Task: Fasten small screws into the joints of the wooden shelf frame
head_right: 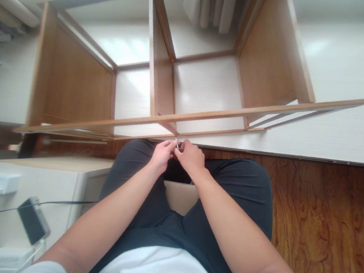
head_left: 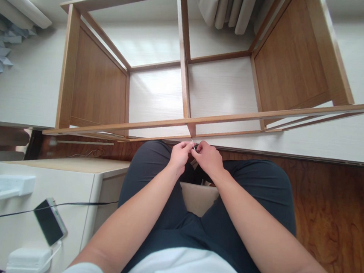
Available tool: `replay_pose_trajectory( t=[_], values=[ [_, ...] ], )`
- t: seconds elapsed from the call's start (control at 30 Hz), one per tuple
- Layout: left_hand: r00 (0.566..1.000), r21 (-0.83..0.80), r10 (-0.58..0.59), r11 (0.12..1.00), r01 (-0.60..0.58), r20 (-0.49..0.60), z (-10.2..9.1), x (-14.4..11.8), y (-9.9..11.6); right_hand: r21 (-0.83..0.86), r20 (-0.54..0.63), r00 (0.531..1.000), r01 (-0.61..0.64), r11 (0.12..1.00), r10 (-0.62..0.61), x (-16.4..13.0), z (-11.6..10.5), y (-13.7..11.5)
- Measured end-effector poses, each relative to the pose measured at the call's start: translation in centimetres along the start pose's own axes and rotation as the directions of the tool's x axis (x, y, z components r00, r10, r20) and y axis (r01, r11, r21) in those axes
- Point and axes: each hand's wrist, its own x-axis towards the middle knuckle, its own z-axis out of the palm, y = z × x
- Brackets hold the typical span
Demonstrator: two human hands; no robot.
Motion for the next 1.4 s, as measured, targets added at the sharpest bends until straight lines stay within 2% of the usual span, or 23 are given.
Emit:
replay_pose_trajectory(
  t=[0.13,0.3,0.47,0.6,0.73,0.9,1.1,1.2,1.3,1.4],
  values=[
    [0.998,0.045,0.054,0.998,-0.052,-0.033,0.2,-0.2,0.3,-0.016,-0.023,1.0,-0.017,1.0,0.017,-0.1,-0.2,-0.2],
    [0.999,0.011,-0.017,1.0,0.017,-0.038,0.0,0.0,0.0,0.014,-0.028,1.0,-0.009,1.0,0.009,-0.1,0.0,-0.1],
    [0.998,0.011,-0.049,0.999,0.05,-0.038,-0.2,0.2,-0.3,0.11,0.001,1.0,0.018,0.994,-0.019,0.1,0.3,0.1],
    [0.997,-0.014,-0.066,0.998,0.066,-0.026,-0.1,0.2,-0.2,0.255,0.053,0.998,0.029,0.966,-0.044,0.3,0.7,0.4],
    [0.998,-0.031,-0.067,0.997,0.067,-0.021,-0.1,0.1,-0.1,0.435,0.127,0.989,0.015,0.9,-0.077,0.7,1.4,0.8],
    [0.997,-0.036,-0.072,0.997,0.072,-0.005,-0.2,0.0,0.0,0.603,0.147,0.983,-0.001,0.798,-0.11,1.3,2.2,1.1],
    [0.996,-0.035,-0.082,0.996,0.083,0.031,-0.2,0.0,-0.1,0.751,0.292,0.954,-0.189,0.633,-0.062,1.3,2.1,0.5],
    [0.996,-0.04,-0.08,0.996,0.082,0.034,-0.2,0.1,-0.2,0.763,0.35,0.935,-0.255,0.593,-0.048,1.2,1.9,0.2],
    [0.996,-0.04,-0.081,0.996,0.082,0.033,-0.2,0.1,-0.2,0.751,0.369,0.929,-0.27,0.603,-0.044,1.2,1.9,0.2],
    [0.997,-0.035,-0.077,0.996,0.077,0.02,-0.1,0.0,-0.1,0.703,0.343,0.938,-0.226,0.674,-0.043,1.3,2.0,0.4]
  ],
)
